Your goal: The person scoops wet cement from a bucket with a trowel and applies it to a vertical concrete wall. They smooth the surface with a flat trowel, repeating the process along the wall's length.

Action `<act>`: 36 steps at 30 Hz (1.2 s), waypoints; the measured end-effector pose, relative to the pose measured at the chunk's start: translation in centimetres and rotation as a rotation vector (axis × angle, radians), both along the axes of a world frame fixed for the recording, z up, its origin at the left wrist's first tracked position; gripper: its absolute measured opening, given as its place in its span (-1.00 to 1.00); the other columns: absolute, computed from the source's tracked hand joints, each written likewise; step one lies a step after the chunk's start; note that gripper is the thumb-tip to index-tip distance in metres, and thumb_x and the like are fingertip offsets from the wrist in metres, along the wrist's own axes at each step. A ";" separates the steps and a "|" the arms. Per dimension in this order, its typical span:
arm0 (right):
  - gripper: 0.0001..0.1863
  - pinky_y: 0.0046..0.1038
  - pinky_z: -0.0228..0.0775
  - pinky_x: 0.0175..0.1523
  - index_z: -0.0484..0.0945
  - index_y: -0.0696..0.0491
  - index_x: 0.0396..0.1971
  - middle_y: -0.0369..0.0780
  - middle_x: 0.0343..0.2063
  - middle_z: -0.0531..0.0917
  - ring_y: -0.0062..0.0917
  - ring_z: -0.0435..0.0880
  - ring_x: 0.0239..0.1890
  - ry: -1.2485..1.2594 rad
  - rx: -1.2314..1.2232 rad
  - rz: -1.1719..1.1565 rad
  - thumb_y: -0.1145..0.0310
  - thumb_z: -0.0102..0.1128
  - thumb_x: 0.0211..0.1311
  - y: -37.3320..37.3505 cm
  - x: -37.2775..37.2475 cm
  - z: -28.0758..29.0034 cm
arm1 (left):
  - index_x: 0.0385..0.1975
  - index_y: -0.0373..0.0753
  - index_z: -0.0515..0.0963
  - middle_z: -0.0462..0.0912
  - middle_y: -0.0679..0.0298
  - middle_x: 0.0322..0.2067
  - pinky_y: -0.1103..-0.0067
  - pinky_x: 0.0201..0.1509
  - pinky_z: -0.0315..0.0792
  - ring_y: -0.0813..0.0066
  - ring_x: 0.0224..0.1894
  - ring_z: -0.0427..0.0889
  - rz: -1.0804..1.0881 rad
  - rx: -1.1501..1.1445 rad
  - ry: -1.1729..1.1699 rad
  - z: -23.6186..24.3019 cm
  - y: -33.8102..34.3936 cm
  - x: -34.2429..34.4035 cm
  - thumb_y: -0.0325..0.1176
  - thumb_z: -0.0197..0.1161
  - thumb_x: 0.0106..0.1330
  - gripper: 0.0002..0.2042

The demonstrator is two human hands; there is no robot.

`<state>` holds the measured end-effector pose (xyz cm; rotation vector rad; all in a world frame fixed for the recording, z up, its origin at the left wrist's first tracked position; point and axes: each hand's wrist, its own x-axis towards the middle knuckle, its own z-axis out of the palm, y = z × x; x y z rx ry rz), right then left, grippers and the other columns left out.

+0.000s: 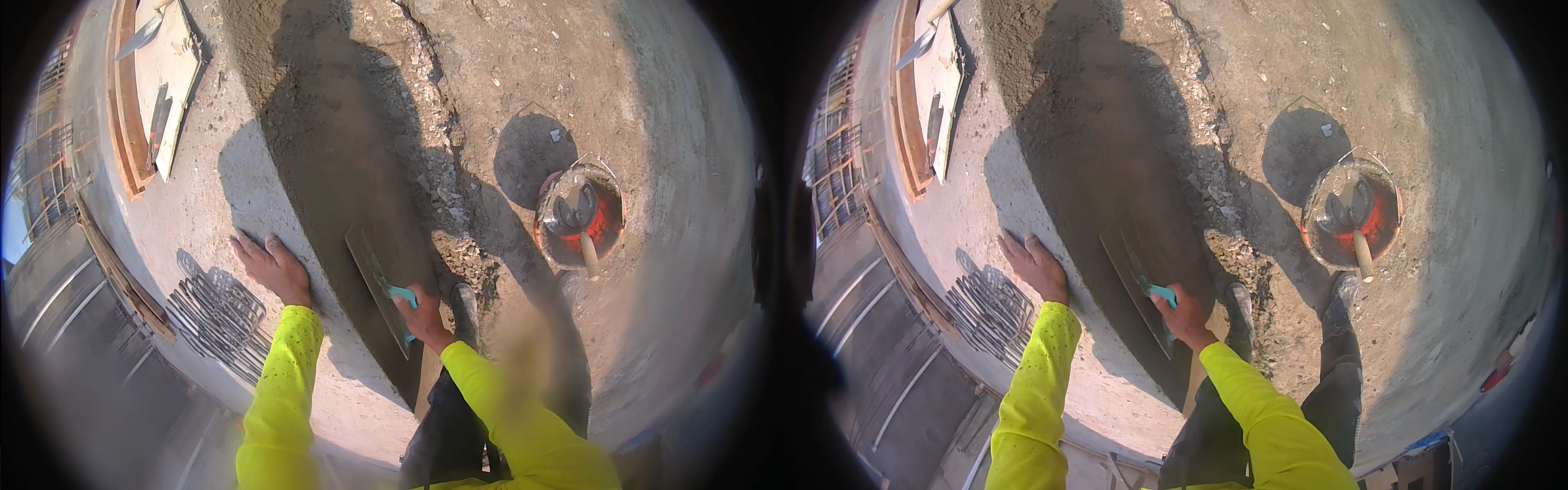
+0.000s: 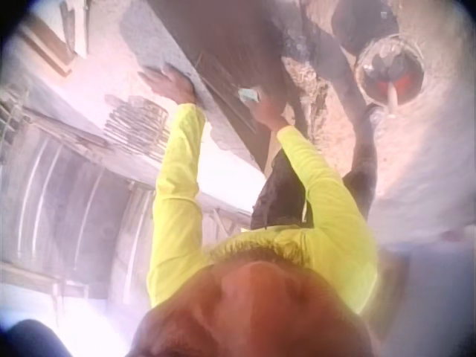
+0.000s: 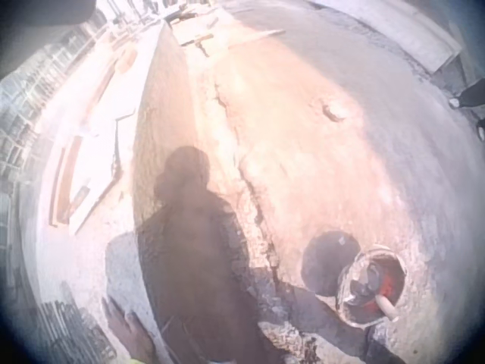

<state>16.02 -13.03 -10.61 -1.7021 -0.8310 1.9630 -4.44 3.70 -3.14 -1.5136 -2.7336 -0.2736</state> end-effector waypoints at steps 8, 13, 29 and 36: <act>-0.61 -0.24 0.46 -0.39 0.46 0.04 -0.34 -0.04 -0.51 0.63 -0.07 0.68 -0.43 -0.007 0.431 -0.152 0.02 0.34 0.20 26.5 -1.5 0.7 | 0.44 -0.31 0.05 -0.03 -0.12 0.45 0.02 0.46 -0.18 -0.10 0.47 0.00 -0.036 0.010 -0.044 0.8 6.0 2.8 -0.04 -0.14 0.42 -0.33; -0.60 -0.22 0.44 -0.40 0.46 0.04 -0.38 -0.04 -0.58 0.61 -0.06 0.68 -0.45 0.050 0.400 -0.116 0.02 0.35 0.18 18.0 -1.8 -0.3 | 0.43 -0.35 0.05 -0.02 -0.19 0.43 0.00 0.43 -0.14 -0.16 0.45 0.01 -0.002 -0.077 0.023 1.4 3.9 1.0 0.02 -0.13 0.42 -0.30; -0.61 -0.31 0.46 -0.31 0.50 0.07 -0.37 -0.09 -0.57 0.62 -0.27 0.71 -0.44 -0.067 0.304 -0.114 0.03 0.33 0.22 38.0 -5.2 5.8 | 0.42 -0.26 0.08 -0.08 -0.18 0.42 0.01 0.46 -0.11 -0.19 0.47 -0.10 -0.139 0.143 -0.088 5.7 16.6 -1.6 -0.03 0.03 0.42 -0.33; -0.60 -0.30 0.41 -0.38 0.47 0.08 -0.38 -0.10 -0.62 0.57 -0.26 0.67 -0.50 0.014 0.409 -0.131 0.02 0.32 0.23 32.4 -4.8 6.5 | 0.24 0.02 0.43 0.31 0.27 0.34 -0.06 0.49 -0.14 0.24 0.46 0.13 -0.795 0.026 0.360 7.4 42.7 -2.8 -0.29 0.17 0.34 -0.56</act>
